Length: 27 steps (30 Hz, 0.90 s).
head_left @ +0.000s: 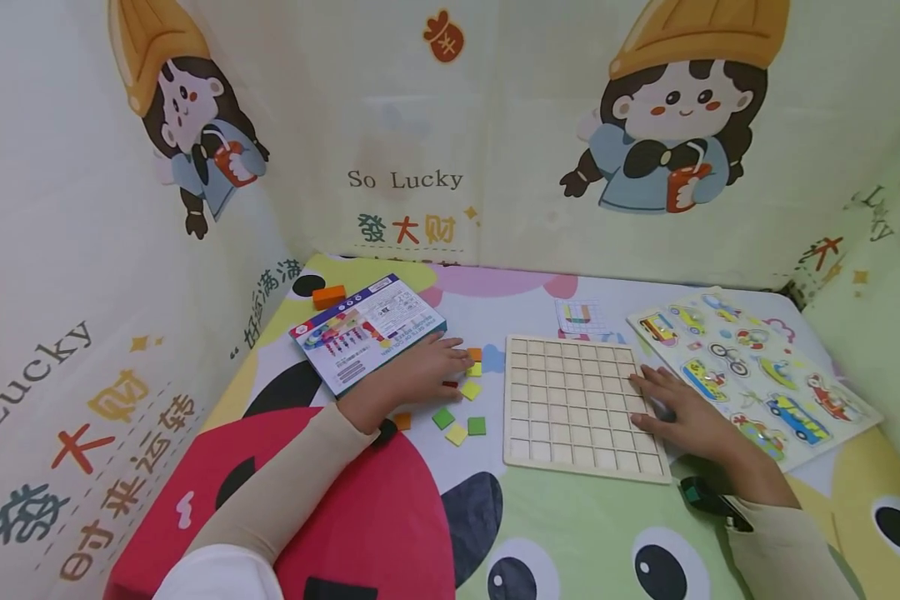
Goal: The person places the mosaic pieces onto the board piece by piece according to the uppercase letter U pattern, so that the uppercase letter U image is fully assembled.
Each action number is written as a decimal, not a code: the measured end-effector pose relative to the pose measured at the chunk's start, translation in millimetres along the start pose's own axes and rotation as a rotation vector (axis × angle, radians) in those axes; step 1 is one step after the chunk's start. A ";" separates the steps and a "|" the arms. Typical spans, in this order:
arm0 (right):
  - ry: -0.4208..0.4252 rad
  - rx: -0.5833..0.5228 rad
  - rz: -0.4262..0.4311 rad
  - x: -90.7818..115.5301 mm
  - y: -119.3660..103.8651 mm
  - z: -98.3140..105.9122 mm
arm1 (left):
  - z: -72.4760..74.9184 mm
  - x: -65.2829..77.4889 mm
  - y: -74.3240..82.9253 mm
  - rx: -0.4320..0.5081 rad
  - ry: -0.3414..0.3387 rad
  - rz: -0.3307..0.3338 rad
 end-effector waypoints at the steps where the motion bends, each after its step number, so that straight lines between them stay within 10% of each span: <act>1: 0.003 -0.006 0.004 -0.7 0.6 -0.9 | -1.4 -0.4 0.6 -0.006 -0.002 -0.001; 27: 0.065 -0.044 0.028 2.4 3.2 -3.5 | -2.2 -18.3 28.3 0.038 -0.051 -0.142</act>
Point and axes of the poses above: each hand's wrist, its own x-axis away from the middle knuckle, its own z-axis out of the back of the hand, y = z × x, the point moved 9 cm from there along -x, towards the middle knuckle, and after that the axes turned 4 degrees about y, right-handed, at the moved point
